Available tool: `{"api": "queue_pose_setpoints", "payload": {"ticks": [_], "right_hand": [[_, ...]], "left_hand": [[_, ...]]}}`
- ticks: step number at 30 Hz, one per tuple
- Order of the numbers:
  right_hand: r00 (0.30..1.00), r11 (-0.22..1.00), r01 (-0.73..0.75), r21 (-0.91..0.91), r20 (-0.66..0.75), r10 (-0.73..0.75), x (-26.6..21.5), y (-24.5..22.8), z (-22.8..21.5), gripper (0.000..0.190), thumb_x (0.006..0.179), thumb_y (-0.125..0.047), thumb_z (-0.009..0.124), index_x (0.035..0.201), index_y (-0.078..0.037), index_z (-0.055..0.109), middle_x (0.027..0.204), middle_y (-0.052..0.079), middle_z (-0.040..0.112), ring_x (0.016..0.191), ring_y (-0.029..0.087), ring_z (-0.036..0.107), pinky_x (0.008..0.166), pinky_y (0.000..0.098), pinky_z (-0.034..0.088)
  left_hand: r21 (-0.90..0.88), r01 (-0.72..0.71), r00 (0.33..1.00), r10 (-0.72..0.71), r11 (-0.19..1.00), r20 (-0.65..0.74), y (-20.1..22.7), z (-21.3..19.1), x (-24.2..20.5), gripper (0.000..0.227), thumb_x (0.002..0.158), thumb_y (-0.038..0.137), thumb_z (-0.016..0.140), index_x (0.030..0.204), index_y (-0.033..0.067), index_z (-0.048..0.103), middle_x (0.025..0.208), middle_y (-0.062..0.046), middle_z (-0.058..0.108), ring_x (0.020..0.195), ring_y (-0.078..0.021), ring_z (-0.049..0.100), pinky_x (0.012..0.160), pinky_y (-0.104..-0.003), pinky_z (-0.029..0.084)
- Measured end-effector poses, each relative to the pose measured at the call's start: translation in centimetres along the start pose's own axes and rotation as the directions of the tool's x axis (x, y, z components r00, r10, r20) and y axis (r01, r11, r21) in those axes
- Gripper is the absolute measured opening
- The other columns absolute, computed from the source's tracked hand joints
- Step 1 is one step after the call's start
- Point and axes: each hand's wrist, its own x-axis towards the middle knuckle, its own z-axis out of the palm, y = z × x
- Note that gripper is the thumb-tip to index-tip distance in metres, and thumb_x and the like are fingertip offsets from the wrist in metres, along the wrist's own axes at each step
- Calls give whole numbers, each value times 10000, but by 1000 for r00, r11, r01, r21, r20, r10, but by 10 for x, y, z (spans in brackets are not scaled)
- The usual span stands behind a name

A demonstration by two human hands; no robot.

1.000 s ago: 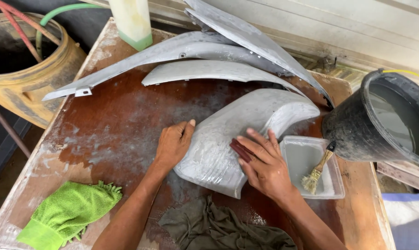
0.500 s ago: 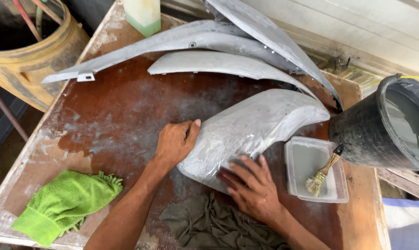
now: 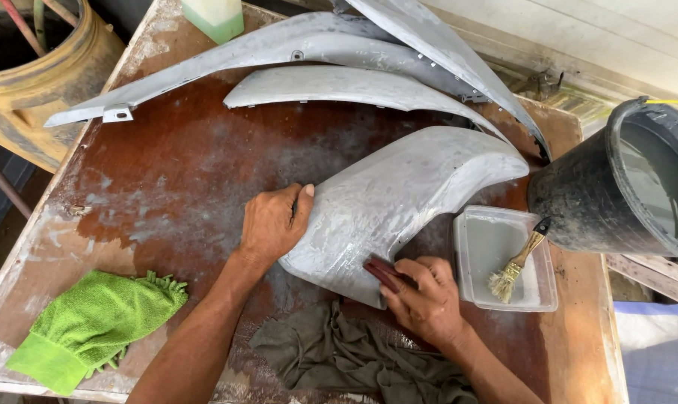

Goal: The person sands the surface of a grey motorcycle mudguard using a sanding block. They hold the mudguard steady with one hand while moving the sanding block back and forth across the curved surface. Other mudguards, a bucket of water, and a brush are visible on the workbench.

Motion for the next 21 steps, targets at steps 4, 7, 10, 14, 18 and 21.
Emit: {"api": "queue_pose_setpoints", "payload": {"ticks": [4, 7, 10, 14, 18, 21], "right_hand": [[989, 991, 106, 79, 92, -113, -3, -15, -7, 296, 795, -195, 800, 1084, -130, 792, 1084, -8, 583, 939, 178, 506, 815, 324, 435], [982, 986, 164, 40, 92, -167, -2, -3, -3, 387, 846, -225, 799, 1228, -190, 746, 1054, -38, 535, 937, 143, 476, 821, 310, 415], [997, 999, -22, -27, -75, 20, -8, 15, 8, 148, 870, -252, 761, 867, -108, 796, 1046, 29, 589, 897, 146, 489, 719, 259, 461], [998, 997, 59, 56, 35, -61, -1, -13, -9, 253, 824, -200, 786, 1067, -130, 780, 1052, 25, 556, 916, 174, 508, 794, 296, 462], [989, 991, 117, 59, 85, -122, -14, -3, -4, 300, 831, -227, 809, 1126, -182, 781, 1043, -8, 541, 939, 159, 498, 814, 310, 448], [998, 997, -17, 69, -65, 21, 14, -2, -19, 167, 815, -137, 786, 954, -46, 803, 1047, 74, 614, 881, 195, 550, 742, 297, 511]], "left_hand": [[13, -31, 999, 32, 999, -20, 2, -2, 1, 432, 1012, 246, 590, 622, 60, 567, 464, -76, 523, 338, -205, 397, 382, -374, 374], [57, -2, 1000, 2, 998, 8, 0, 0, -1, 414, 1002, 313, 587, 673, 64, 612, 455, -68, 529, 339, -200, 403, 380, -363, 374], [64, -3, 1000, 1, 998, 21, 0, 0, -2, 432, 1005, 325, 585, 657, 70, 604, 447, -53, 513, 342, -191, 397, 385, -354, 376], [83, -6, 1000, 5, 996, 14, 0, 1, -1, 438, 1007, 319, 593, 650, 67, 581, 462, -71, 535, 339, -205, 399, 382, -368, 378], [76, -39, 999, 40, 996, -16, 2, 1, -1, 418, 1012, 269, 605, 650, 66, 555, 468, -69, 525, 336, -192, 366, 363, -361, 348], [72, -68, 997, 70, 995, -31, 6, -2, -1, 400, 1009, 252, 615, 663, 63, 548, 475, -69, 526, 338, -183, 347, 358, -364, 330]]}}
